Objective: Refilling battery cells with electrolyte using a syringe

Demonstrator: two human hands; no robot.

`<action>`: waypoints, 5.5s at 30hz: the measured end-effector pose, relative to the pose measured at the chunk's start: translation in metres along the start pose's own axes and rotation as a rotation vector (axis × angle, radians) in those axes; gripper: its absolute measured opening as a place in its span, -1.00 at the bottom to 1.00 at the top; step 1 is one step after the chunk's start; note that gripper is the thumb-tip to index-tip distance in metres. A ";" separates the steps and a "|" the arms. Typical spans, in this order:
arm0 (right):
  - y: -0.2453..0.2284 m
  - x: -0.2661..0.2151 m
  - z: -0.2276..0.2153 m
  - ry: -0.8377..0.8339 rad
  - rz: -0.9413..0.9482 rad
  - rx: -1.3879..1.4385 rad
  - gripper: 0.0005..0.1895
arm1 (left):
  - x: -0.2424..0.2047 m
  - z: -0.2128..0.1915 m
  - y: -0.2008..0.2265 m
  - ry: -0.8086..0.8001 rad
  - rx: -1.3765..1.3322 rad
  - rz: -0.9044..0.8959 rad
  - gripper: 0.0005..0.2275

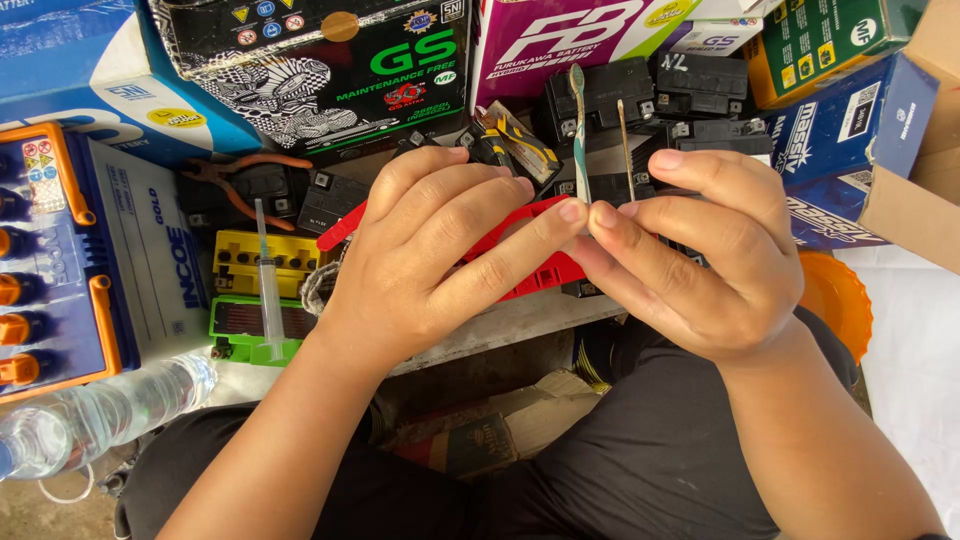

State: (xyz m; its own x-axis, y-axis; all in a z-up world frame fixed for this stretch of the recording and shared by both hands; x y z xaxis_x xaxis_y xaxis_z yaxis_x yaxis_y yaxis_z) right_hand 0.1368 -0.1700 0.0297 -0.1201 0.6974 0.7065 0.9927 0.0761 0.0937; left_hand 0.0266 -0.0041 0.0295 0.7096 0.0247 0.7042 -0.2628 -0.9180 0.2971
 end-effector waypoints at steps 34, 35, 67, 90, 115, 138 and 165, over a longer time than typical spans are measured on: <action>-0.004 0.007 0.001 -0.002 0.028 0.039 -0.68 | 0.000 0.001 0.002 0.003 -0.036 -0.009 -0.82; -0.004 0.008 0.001 0.000 0.020 0.039 -0.70 | 0.000 0.001 0.002 0.005 -0.039 -0.006 -0.83; -0.004 0.006 0.004 -0.032 -0.010 0.048 -0.80 | -0.002 0.003 0.001 0.020 -0.062 -0.018 -0.88; 0.001 0.008 0.023 -0.255 0.425 0.602 -0.54 | -0.014 -0.008 -0.006 -0.074 -0.205 -0.323 -0.60; 0.009 0.000 0.022 -0.160 0.620 0.784 -0.66 | -0.406 -0.108 0.020 -0.242 -0.362 -1.606 -0.68; 0.010 -0.003 0.017 -0.067 0.701 0.976 -0.64 | -0.272 -0.008 0.035 -1.799 -0.222 -1.219 -0.36; -0.007 -0.203 -0.109 0.458 0.906 0.005 -0.71 | -0.064 0.147 0.164 -1.255 -1.144 -0.929 -0.73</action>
State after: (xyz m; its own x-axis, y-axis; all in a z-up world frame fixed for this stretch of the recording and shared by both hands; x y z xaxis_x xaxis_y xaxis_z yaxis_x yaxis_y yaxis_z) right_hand 0.1526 -0.3899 -0.0385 0.6861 0.1543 0.7110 0.7122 -0.3420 -0.6130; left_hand 0.0343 -0.2140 -0.0619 0.7118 -0.4552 -0.5349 0.5461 -0.1203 0.8290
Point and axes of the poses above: each hand's wrist, its own x-axis towards the middle knuckle, its own z-axis out of the palm, y = z × x, the point moved 4 cm from there along x, towards the middle knuckle, and after that the axes turned 8 degrees about -z, right-handed, at the moved point
